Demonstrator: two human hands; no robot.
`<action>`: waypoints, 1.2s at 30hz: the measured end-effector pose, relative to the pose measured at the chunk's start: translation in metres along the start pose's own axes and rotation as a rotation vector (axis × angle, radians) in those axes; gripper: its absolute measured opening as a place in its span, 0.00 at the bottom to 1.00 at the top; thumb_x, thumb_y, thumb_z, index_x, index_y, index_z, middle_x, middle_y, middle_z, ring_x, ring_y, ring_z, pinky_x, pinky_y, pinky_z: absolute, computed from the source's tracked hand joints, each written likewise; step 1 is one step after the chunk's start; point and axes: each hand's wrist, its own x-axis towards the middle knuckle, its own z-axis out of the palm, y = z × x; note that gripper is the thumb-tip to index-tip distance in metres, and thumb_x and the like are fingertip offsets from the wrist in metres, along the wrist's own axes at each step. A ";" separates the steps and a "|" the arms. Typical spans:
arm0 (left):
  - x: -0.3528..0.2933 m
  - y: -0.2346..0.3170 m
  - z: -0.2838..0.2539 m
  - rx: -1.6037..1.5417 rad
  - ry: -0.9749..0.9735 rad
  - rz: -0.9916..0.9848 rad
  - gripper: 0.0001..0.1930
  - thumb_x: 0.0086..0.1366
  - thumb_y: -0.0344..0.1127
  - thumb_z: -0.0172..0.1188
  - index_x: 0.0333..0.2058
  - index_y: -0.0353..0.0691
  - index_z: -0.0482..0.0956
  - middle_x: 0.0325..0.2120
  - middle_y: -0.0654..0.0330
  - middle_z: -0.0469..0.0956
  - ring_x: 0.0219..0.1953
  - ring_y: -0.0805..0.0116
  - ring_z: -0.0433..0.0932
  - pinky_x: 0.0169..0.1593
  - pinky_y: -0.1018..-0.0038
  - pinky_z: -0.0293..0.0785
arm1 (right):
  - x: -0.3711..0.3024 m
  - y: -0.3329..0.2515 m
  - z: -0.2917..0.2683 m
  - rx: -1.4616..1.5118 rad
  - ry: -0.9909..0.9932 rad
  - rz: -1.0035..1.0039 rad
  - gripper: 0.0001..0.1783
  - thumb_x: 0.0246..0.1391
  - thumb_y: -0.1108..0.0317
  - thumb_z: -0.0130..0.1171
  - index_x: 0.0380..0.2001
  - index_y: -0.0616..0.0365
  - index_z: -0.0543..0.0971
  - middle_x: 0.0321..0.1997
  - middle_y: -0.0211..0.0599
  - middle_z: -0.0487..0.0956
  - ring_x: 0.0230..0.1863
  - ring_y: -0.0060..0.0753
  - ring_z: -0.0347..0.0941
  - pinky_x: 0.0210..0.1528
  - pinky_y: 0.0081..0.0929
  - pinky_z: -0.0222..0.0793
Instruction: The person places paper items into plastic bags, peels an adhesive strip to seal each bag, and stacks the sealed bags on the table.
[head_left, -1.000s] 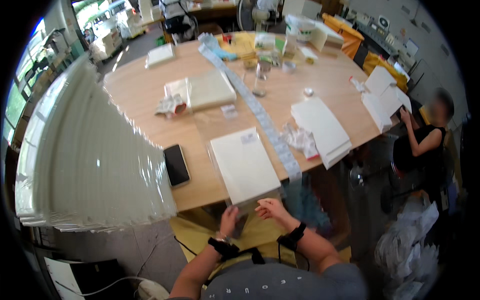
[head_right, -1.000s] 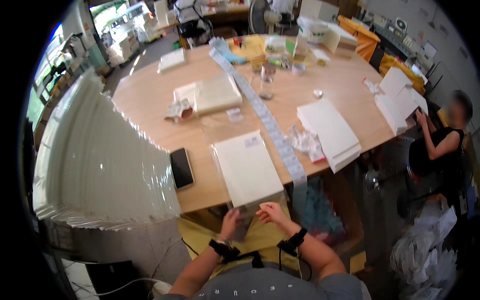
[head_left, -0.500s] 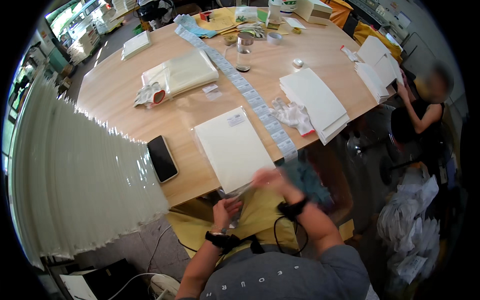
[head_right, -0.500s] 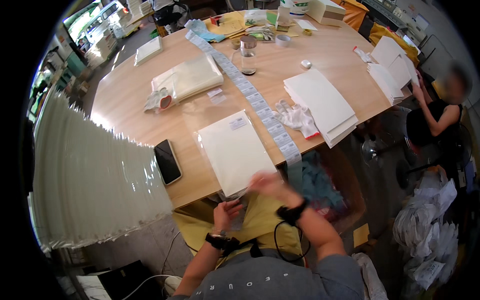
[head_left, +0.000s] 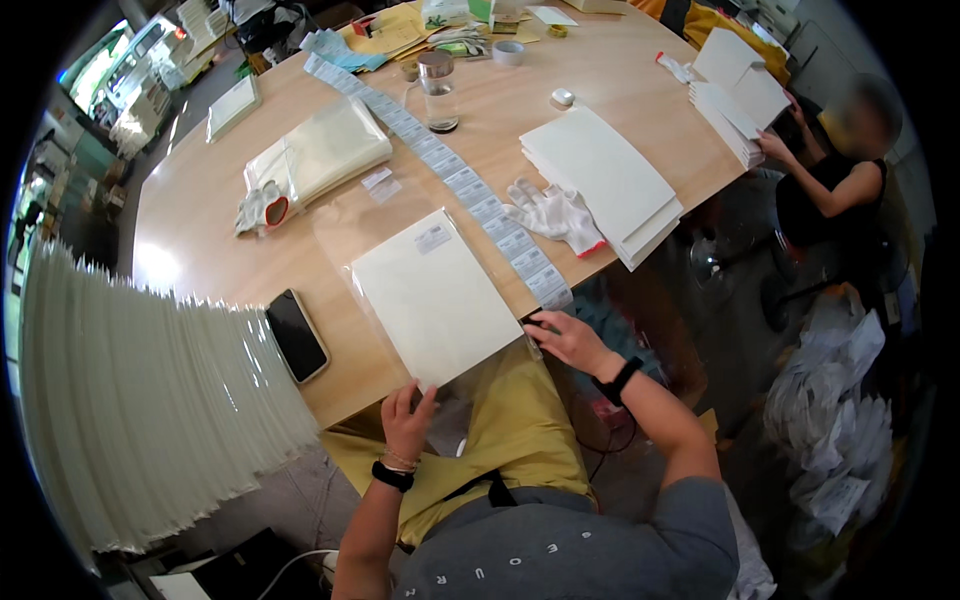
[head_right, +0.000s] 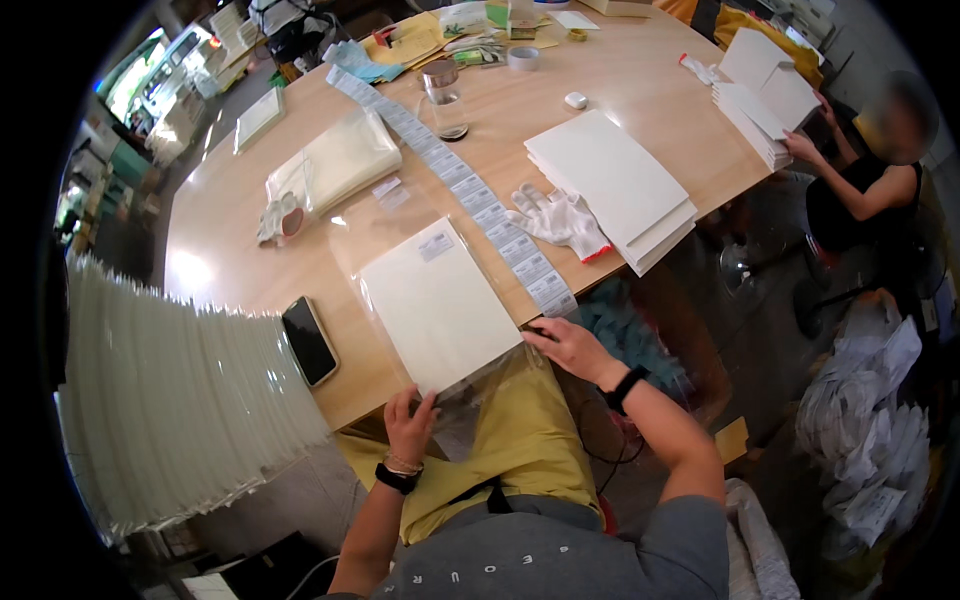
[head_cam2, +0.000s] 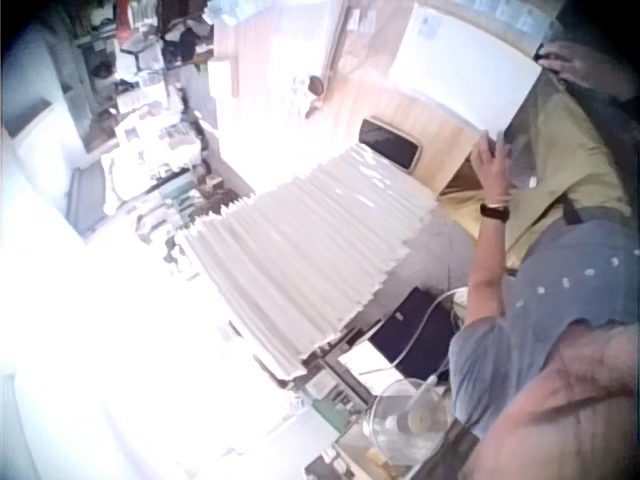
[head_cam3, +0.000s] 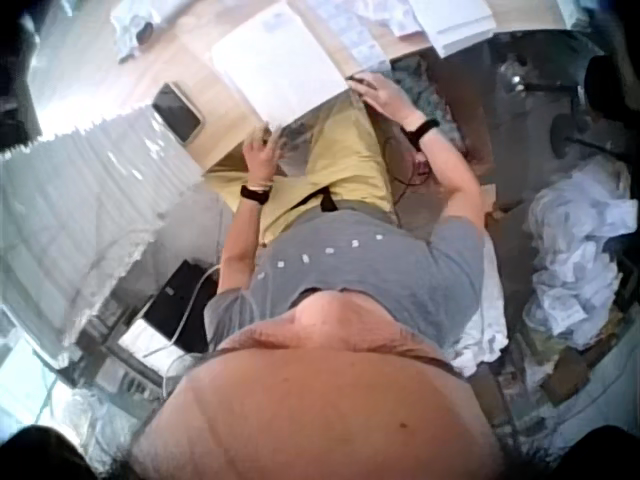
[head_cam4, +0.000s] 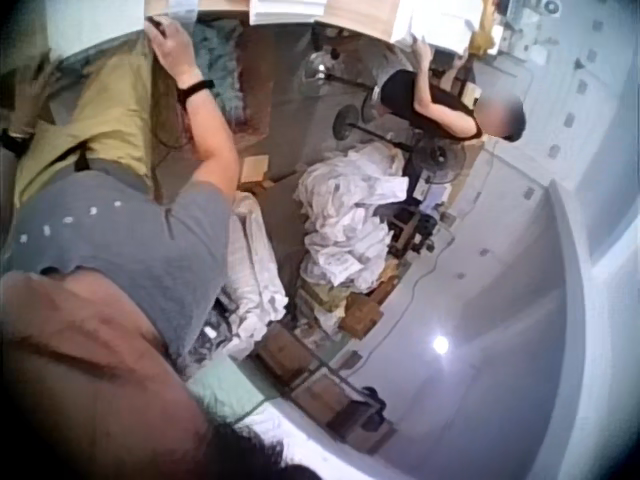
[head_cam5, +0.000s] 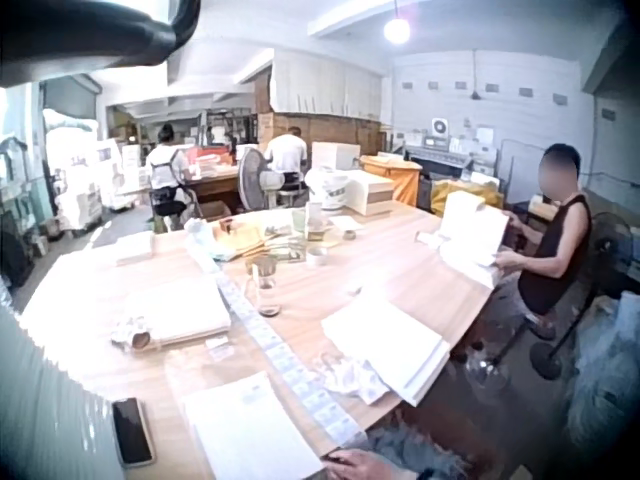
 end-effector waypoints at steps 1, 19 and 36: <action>0.003 -0.005 0.000 -0.064 -0.029 0.067 0.19 0.41 0.30 0.64 0.36 0.45 0.75 0.35 0.62 0.70 0.36 0.63 0.69 0.39 0.69 0.66 | 0.004 0.008 0.003 0.041 -0.059 -0.086 0.08 0.42 0.70 0.56 0.30 0.55 0.76 0.34 0.33 0.73 0.36 0.35 0.70 0.36 0.27 0.68; -0.006 -0.003 0.023 -1.463 -0.068 -1.476 0.15 0.60 0.42 0.51 0.41 0.40 0.65 0.25 0.64 0.73 0.20 0.75 0.71 0.21 0.80 0.67 | -0.003 0.000 0.060 0.212 0.120 0.636 0.10 0.50 0.65 0.49 0.23 0.62 0.70 0.14 0.44 0.71 0.19 0.43 0.69 0.22 0.35 0.64; 0.054 0.048 -0.375 -0.788 0.631 -0.472 0.19 0.56 0.26 0.53 0.48 0.36 0.64 0.22 0.64 0.70 0.24 0.80 0.71 0.19 0.82 0.67 | 0.211 -0.215 -0.107 1.210 -0.057 -0.003 0.17 0.49 0.76 0.53 0.44 0.65 0.70 0.28 0.29 0.72 0.25 0.16 0.67 0.27 0.15 0.65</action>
